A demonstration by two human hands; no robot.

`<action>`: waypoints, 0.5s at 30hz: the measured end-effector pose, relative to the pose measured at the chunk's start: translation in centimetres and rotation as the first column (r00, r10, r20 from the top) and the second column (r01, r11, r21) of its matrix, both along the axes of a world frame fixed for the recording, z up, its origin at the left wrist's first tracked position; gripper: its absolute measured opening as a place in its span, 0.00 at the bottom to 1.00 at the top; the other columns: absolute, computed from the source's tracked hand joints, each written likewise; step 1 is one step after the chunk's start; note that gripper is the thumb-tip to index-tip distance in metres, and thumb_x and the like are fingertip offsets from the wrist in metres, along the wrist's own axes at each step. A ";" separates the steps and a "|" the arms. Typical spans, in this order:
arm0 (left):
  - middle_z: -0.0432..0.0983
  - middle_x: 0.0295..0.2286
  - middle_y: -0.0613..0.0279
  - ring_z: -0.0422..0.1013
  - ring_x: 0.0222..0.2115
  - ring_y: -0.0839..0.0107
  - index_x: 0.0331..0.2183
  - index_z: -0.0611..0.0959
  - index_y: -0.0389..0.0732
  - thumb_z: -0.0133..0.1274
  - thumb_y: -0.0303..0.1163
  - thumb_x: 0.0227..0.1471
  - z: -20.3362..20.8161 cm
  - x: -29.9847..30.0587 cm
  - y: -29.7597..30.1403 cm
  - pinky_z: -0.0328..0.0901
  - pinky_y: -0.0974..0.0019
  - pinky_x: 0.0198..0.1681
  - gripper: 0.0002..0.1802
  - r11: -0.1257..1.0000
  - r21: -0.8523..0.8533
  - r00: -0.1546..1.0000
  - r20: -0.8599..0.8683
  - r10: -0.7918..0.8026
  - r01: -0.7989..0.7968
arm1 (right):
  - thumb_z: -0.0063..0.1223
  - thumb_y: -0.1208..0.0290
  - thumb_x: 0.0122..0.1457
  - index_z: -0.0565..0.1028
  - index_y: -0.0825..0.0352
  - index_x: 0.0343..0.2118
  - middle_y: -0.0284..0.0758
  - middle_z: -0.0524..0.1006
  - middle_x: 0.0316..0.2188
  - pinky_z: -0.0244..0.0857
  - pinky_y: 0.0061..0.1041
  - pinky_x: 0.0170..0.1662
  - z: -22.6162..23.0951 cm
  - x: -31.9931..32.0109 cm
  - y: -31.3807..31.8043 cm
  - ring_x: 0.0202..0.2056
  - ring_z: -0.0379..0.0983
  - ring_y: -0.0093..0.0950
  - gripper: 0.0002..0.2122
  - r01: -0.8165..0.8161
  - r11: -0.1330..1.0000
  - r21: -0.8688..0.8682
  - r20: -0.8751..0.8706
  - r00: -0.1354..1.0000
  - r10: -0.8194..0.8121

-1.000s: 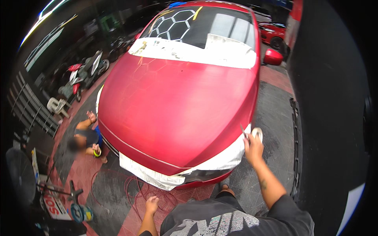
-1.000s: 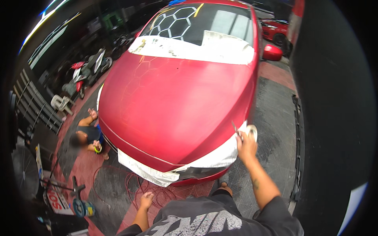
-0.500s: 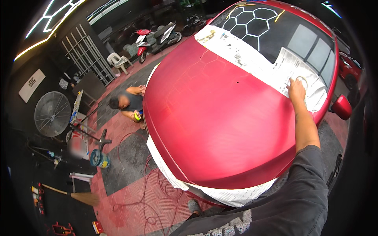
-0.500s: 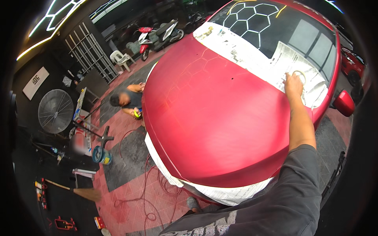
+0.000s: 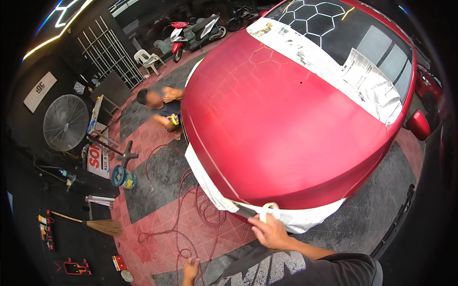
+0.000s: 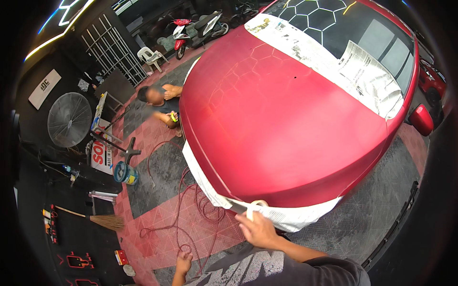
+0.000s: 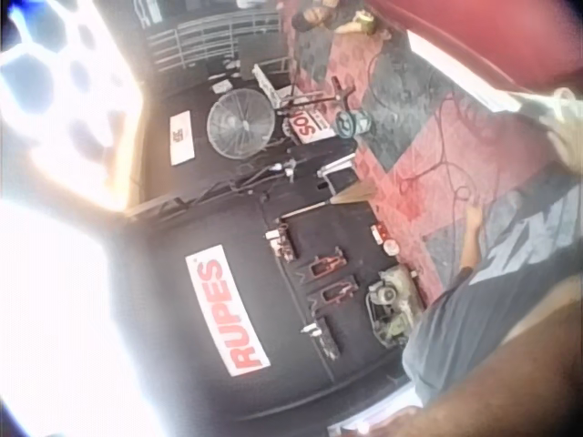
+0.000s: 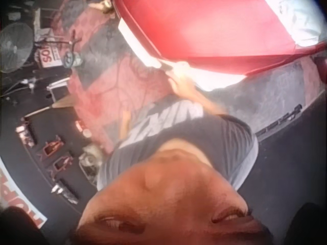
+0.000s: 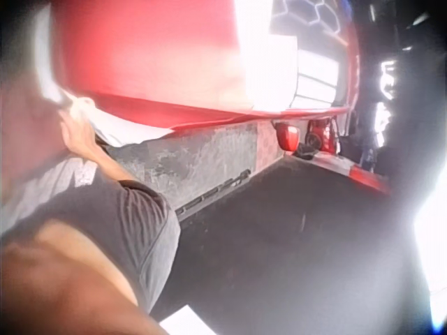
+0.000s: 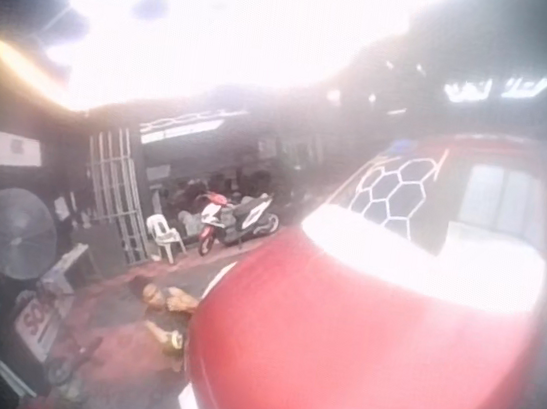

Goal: The person applies masking tape and newspaper to the front and side of a red car, covering the headlights, bumper, and windows. They smooth the newspaper and tape it down to protect the surfaces.

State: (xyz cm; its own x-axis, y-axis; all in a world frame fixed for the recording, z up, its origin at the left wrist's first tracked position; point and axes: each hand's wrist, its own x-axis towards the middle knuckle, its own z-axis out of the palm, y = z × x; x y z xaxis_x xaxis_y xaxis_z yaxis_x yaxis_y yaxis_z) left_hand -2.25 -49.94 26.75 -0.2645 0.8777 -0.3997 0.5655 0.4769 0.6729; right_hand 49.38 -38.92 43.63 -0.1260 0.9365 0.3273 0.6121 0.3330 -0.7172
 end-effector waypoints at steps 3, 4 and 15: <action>0.87 0.48 0.42 0.84 0.49 0.52 0.59 0.85 0.37 0.65 0.47 0.64 -1.1 -3.7 0.7 0.76 0.54 0.54 0.30 0.987 -0.030 0.986 -0.048 -0.159 0.158 | 0.60 0.72 0.64 0.84 0.60 0.55 0.41 0.82 0.41 0.78 0.45 0.37 -1.2 -6.3 -2.1 0.39 0.81 0.43 0.17 -0.194 0.980 0.044 0.029 0.981 0.193; 0.87 0.49 0.42 0.84 0.50 0.52 0.61 0.84 0.37 0.65 0.48 0.64 -0.1 -4.3 0.5 0.76 0.55 0.54 0.32 0.980 -0.050 0.981 -0.029 -0.192 0.191 | 0.55 0.72 0.64 0.84 0.58 0.55 0.44 0.83 0.38 0.77 0.46 0.35 -1.8 -7.7 -1.9 0.38 0.82 0.44 0.17 -0.236 0.972 0.015 0.174 0.958 0.229; 0.74 0.24 0.65 0.69 0.19 0.69 0.48 0.84 0.45 0.57 0.35 0.65 -12.4 -33.9 -31.5 0.61 0.60 0.19 0.11 0.285 -0.481 0.337 -0.023 0.941 -0.829 | 0.50 0.63 0.73 0.84 0.53 0.49 0.47 0.86 0.44 0.75 0.52 0.52 -22.8 -13.9 -11.3 0.50 0.82 0.54 0.11 0.265 0.753 -0.602 0.609 0.763 0.218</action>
State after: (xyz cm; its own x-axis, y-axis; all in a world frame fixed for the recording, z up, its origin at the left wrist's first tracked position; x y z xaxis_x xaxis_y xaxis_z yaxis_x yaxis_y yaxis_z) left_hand -36.15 -81.48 14.36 -0.6382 -0.0711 -0.7665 -0.5053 0.7899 0.3475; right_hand 35.53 -50.20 20.78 -0.0407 0.8812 -0.4710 0.9782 -0.0609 -0.1985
